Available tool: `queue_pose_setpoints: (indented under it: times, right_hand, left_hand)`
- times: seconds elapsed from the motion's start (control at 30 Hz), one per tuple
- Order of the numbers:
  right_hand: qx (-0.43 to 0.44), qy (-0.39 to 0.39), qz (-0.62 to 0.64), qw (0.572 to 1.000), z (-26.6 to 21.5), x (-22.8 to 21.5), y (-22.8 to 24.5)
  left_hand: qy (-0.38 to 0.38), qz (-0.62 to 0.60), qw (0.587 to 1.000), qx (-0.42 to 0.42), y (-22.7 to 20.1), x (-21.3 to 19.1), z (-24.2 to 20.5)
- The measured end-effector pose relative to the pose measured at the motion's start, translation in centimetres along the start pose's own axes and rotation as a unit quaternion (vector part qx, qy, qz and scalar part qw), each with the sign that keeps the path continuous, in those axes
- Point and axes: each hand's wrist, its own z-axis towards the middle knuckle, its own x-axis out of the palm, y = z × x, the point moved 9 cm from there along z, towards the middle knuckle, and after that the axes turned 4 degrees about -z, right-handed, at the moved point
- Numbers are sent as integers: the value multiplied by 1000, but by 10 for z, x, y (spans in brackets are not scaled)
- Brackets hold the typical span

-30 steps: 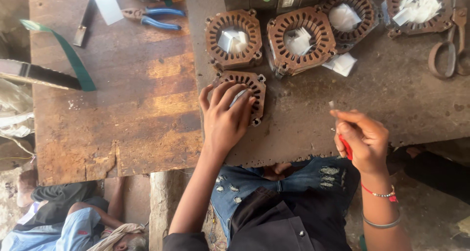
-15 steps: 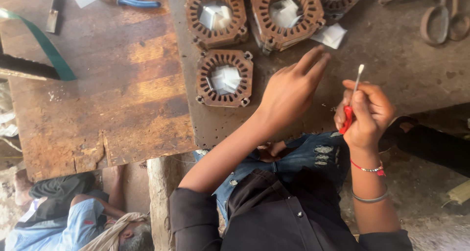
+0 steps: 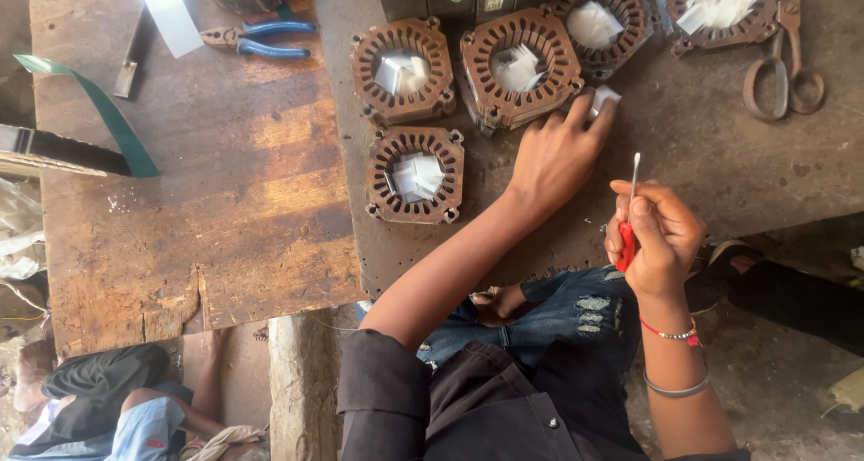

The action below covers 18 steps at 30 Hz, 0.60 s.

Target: The person uses a red-handled screwdriver to press white paper squares into the slots of a brown, circular, slotted component. They repeatedly pick up paper squares and insert them into the component's slots, working on a wooden table.

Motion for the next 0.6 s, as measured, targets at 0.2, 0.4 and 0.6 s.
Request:
queue_pose_setpoints:
  times: [0.2,0.4,0.6]
  right_hand:
    - [15,5,-11,1000,3,2,-1]
    - [9,18,-15,1000,5,5,1]
    - [3,12,-18,1000,3,4,2]
  left_hand:
    - [57,-47,997,-26,1,11,12]
    - [20,-100,995,-19,-1,-3,7]
    - [0,-160,986,-49,1,-14,5]
